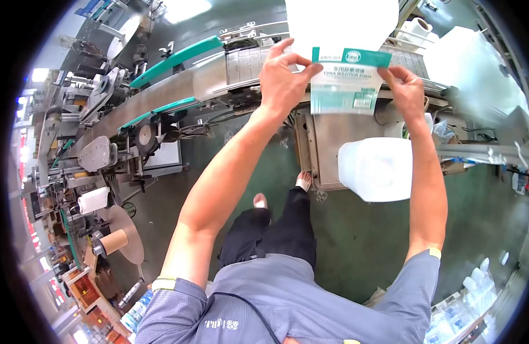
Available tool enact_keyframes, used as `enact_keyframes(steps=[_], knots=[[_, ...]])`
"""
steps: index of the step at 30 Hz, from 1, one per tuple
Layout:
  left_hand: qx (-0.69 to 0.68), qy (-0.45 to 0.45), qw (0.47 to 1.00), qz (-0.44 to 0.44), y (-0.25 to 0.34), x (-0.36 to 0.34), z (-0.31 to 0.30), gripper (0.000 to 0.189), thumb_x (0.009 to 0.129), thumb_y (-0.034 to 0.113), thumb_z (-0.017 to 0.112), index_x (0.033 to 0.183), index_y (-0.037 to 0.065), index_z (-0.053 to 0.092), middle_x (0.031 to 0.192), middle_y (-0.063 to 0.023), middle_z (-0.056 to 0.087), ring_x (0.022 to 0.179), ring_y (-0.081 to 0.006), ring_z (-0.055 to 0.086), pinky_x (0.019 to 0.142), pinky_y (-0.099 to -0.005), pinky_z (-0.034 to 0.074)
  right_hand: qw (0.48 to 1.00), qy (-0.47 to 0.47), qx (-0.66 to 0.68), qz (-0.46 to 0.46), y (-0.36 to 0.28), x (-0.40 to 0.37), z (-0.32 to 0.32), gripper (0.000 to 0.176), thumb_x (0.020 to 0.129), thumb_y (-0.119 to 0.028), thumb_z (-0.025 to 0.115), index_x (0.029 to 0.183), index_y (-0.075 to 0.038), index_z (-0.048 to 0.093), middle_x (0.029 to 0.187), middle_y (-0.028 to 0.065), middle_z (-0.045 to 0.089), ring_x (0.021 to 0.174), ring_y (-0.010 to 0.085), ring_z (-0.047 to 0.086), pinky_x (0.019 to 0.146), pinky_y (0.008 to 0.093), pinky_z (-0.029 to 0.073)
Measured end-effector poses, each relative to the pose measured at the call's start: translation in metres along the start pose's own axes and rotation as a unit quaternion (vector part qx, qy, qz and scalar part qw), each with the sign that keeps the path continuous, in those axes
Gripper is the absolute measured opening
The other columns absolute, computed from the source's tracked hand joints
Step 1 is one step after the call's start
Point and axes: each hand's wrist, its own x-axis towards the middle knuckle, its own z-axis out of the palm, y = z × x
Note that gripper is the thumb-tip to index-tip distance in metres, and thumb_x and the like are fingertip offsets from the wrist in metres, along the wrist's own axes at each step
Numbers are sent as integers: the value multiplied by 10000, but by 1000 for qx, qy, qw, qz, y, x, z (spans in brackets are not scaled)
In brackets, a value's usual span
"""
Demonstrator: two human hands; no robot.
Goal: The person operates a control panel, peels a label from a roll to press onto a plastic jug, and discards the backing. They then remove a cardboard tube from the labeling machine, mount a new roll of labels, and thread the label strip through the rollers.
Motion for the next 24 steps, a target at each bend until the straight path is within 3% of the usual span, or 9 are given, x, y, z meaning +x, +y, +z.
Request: enact_keyframes(steps=[3,8,11,14,24], knots=[[-26,33,999,-25,-18,25,37,178,746,241,901,849,116,828,1523,-202,509,1380,-368,519,1129,-446,435,999,-18,41,2,32,39,2,308,910,-337,820,990,-40,802,872,-1,766,805,70,643,740,264,505],[-29,37,997,-64,-28,29,54,173,749,211,907,869,111,832,1584,-188,430,1381,-411,520,1136,-447,437,996,-30,88,14,52,58,10,270,922,-303,815,1002,-46,794,873,3,756,773,58,643,678,223,488],[-80,57,993,-71,-33,27,61,167,758,201,905,876,108,832,1569,-174,435,1374,-402,529,1122,-447,448,991,-30,134,0,57,60,11,255,920,-277,819,1013,-43,785,880,2,752,766,58,648,658,216,487],[-68,70,994,-56,-30,27,65,160,761,193,909,871,107,830,1545,-164,441,1353,-375,551,1089,-432,467,995,-37,89,27,56,69,8,247,923,-257,816,1024,-35,779,878,4,752,782,61,662,663,209,483],[32,104,994,-4,-33,27,71,185,747,234,923,851,116,825,1499,-156,467,1266,-329,615,1024,-418,499,993,-13,119,-7,68,73,18,240,933,-250,808,1034,-35,775,873,-15,749,749,32,620,648,189,446]])
